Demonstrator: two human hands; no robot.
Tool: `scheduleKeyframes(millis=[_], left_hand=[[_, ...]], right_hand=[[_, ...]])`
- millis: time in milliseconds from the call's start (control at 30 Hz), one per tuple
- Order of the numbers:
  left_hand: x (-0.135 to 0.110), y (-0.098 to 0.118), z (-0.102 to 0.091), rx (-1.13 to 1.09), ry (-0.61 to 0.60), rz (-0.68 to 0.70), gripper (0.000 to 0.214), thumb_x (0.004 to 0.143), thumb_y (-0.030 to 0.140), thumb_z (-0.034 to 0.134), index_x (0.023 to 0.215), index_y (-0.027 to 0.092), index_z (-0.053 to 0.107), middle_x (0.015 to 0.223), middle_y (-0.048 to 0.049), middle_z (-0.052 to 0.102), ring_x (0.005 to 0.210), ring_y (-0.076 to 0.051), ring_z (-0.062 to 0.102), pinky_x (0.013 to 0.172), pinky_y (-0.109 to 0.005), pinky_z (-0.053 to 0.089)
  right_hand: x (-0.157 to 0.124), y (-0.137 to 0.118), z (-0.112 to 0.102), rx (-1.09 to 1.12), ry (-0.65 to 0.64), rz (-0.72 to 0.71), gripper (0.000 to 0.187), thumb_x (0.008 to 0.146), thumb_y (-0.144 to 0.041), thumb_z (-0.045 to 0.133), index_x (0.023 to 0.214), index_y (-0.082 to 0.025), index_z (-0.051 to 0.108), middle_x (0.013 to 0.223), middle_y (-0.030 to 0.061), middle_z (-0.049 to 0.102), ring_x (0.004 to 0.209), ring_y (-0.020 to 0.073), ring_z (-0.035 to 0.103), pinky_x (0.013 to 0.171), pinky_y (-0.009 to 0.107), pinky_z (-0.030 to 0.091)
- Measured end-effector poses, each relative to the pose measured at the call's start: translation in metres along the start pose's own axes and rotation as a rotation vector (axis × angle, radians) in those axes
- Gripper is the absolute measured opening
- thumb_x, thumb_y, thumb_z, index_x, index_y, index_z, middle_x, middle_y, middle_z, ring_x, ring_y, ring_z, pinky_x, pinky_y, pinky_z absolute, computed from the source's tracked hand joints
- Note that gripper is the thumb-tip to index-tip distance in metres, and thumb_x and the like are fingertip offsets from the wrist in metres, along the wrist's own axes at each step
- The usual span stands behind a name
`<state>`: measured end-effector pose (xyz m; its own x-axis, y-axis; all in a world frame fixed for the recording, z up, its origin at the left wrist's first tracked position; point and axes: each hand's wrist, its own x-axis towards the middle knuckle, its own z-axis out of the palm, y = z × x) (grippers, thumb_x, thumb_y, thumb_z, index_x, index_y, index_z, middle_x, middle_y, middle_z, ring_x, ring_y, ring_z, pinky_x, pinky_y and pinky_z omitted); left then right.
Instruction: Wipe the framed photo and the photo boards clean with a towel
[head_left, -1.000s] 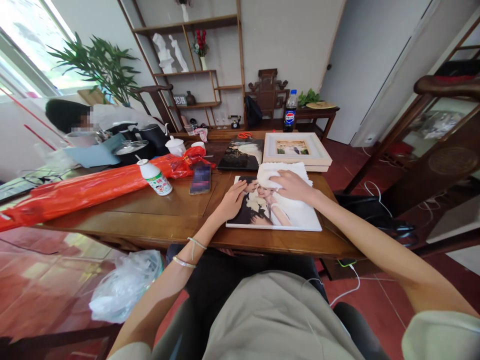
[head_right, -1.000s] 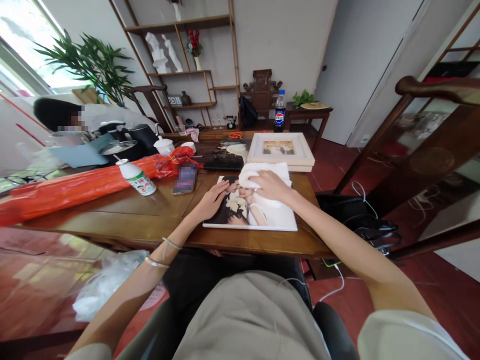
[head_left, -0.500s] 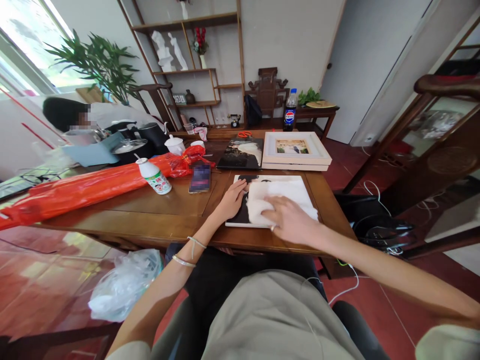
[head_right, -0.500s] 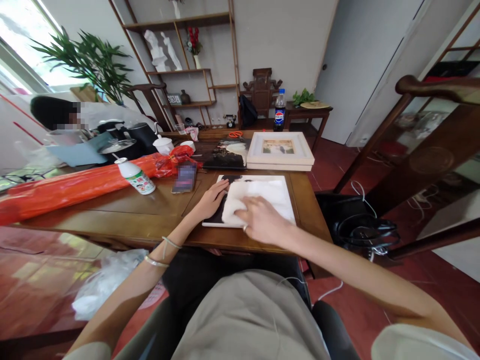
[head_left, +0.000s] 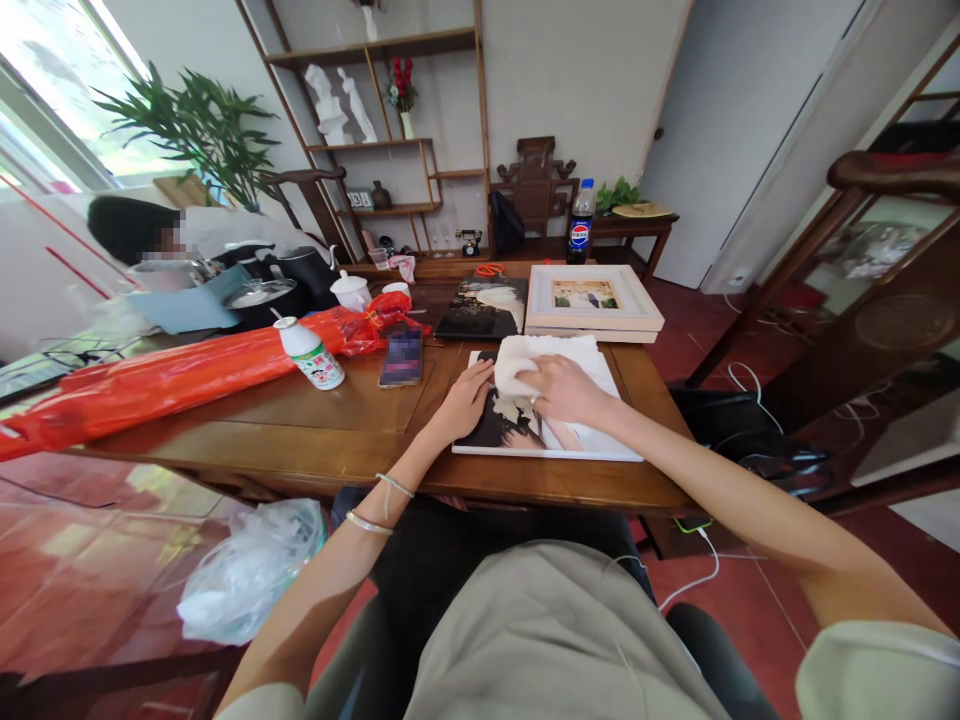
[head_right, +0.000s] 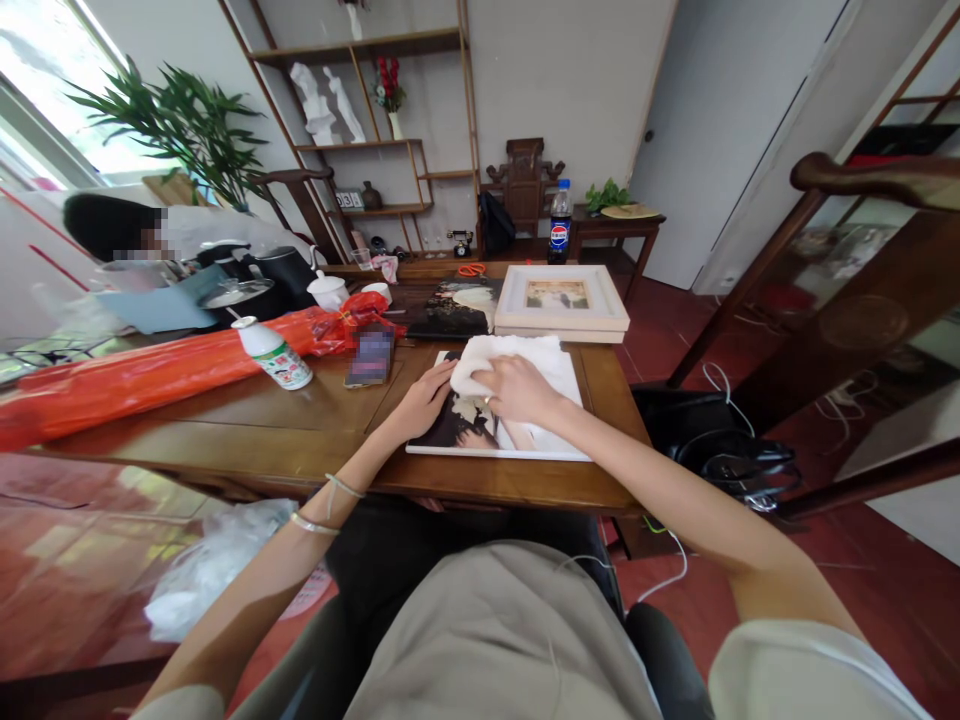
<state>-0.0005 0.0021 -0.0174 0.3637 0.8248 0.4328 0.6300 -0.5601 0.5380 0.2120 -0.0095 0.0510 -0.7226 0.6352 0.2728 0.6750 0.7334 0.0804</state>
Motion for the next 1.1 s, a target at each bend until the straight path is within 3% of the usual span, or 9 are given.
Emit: scheduleKeyframes(millis=[167,333,500,667,767,867,1100], left_hand=[[-0.002,0.001,0.0,-0.006,0.01,-0.024,0.04,0.092,0.021,0.035,0.127,0.014,0.053,0.138,-0.0129,0.049,0.133,-0.022,0.038,0.113,-0.043,0.028],[-0.001,0.001,0.0,-0.006,0.013,-0.015,0.04,0.092,0.021,0.036,0.127,0.012,0.053,0.137,-0.0137,0.049,0.133,-0.022,0.039,0.112,-0.043,0.028],[0.0,-0.001,0.001,0.004,0.016,0.014,0.041,0.091,0.019,0.036,0.127,0.012,0.053,0.138,-0.0137,0.049,0.133,-0.023,0.039,0.112,-0.043,0.03],[0.0,-0.001,0.001,-0.004,0.024,0.006,0.04,0.091,0.02,0.036,0.125,0.01,0.055,0.136,-0.0148,0.051,0.131,-0.023,0.041,0.111,-0.044,0.031],[-0.001,-0.002,0.0,-0.027,0.018,0.005,0.04,0.091,0.021,0.037,0.126,0.009,0.054,0.136,-0.016,0.05,0.131,-0.024,0.041,0.111,-0.045,0.031],[-0.001,-0.003,-0.001,-0.056,0.008,0.021,0.04,0.089,0.021,0.041,0.125,0.01,0.055,0.136,-0.0162,0.05,0.131,-0.026,0.041,0.11,-0.045,0.032],[0.001,-0.002,0.0,-0.043,0.01,0.05,0.039,0.091,0.019,0.036,0.125,0.014,0.055,0.136,-0.0122,0.051,0.132,-0.024,0.04,0.111,-0.045,0.03]], right_hand=[[0.025,0.028,0.008,-0.022,-0.024,0.037,0.026,0.079,-0.025,0.052,0.098,-0.016,0.066,0.085,0.01,0.065,0.075,0.0227,0.055,0.064,0.029,0.033],[0.024,0.026,0.002,-0.017,-0.036,0.052,0.027,0.081,-0.028,0.051,0.102,-0.016,0.065,0.084,0.0098,0.064,0.075,0.0222,0.055,0.063,0.028,0.033],[-0.007,-0.017,-0.013,-0.012,-0.079,-0.036,0.021,0.076,-0.019,0.052,0.091,-0.016,0.066,0.082,0.0101,0.062,0.074,0.0219,0.055,0.065,0.03,0.036],[-0.047,-0.083,-0.017,-0.015,-0.064,-0.133,0.023,0.074,-0.02,0.055,0.093,-0.016,0.067,0.101,0.0177,0.061,0.098,0.0308,0.052,0.08,0.04,0.038],[-0.052,-0.098,-0.017,-0.011,-0.068,-0.146,0.025,0.074,-0.021,0.056,0.095,-0.015,0.068,0.106,0.0195,0.06,0.104,0.0328,0.05,0.081,0.042,0.038],[-0.039,-0.084,-0.019,0.027,-0.105,-0.112,0.026,0.075,-0.023,0.055,0.097,-0.018,0.067,0.096,0.0147,0.063,0.094,0.0281,0.054,0.076,0.038,0.039],[0.007,-0.005,-0.008,0.005,-0.088,0.026,0.028,0.075,-0.02,0.052,0.1,-0.017,0.065,0.091,0.011,0.063,0.079,0.0224,0.056,0.067,0.03,0.036]])
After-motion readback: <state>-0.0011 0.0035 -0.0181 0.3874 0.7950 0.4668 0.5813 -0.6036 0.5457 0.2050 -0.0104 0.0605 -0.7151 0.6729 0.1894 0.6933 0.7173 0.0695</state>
